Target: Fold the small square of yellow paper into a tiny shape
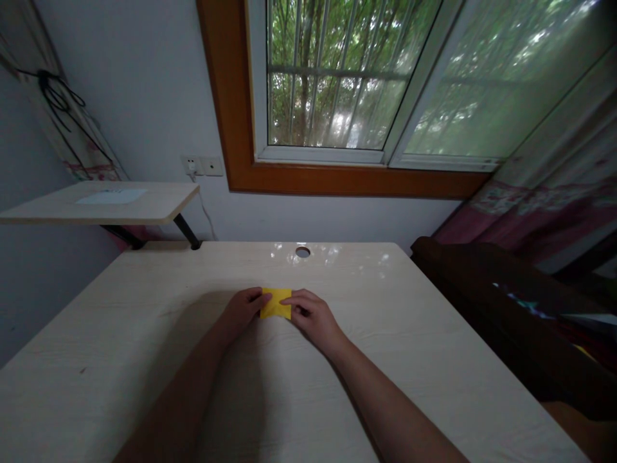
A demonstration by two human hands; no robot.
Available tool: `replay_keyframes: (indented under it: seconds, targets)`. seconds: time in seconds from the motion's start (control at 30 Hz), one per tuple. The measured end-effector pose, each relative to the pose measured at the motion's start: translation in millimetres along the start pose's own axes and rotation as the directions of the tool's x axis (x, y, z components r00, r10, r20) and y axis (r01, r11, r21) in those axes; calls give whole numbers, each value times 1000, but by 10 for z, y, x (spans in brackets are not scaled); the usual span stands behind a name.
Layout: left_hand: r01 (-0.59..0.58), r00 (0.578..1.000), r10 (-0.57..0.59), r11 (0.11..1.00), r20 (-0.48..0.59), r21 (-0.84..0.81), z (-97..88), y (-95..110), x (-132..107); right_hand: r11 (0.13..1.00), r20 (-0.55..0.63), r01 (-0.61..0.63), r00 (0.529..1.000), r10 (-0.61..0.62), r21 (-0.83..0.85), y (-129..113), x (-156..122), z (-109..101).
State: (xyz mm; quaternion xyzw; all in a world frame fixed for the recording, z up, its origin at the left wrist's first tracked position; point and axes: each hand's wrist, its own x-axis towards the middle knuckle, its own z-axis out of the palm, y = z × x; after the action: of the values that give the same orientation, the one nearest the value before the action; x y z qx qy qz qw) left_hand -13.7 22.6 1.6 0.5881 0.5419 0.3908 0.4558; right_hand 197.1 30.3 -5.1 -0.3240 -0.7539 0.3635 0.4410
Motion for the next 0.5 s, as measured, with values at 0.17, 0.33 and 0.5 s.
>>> replay_keyframes:
  seconds: [0.17,0.33,0.5]
  targets:
    - [0,1000,1,998,-20,60,22,61,-5,999,-3,36,999,-36,10,40,5,5]
    - [25,1000,-25,1000,-6,-16,30,48,-10,996,-10,83,996,-83,30,40,1,-13]
    - [37,998,-24,976,61,-216,35,8,1,995,-30,57,998,-54,82,-1,-7,-22]
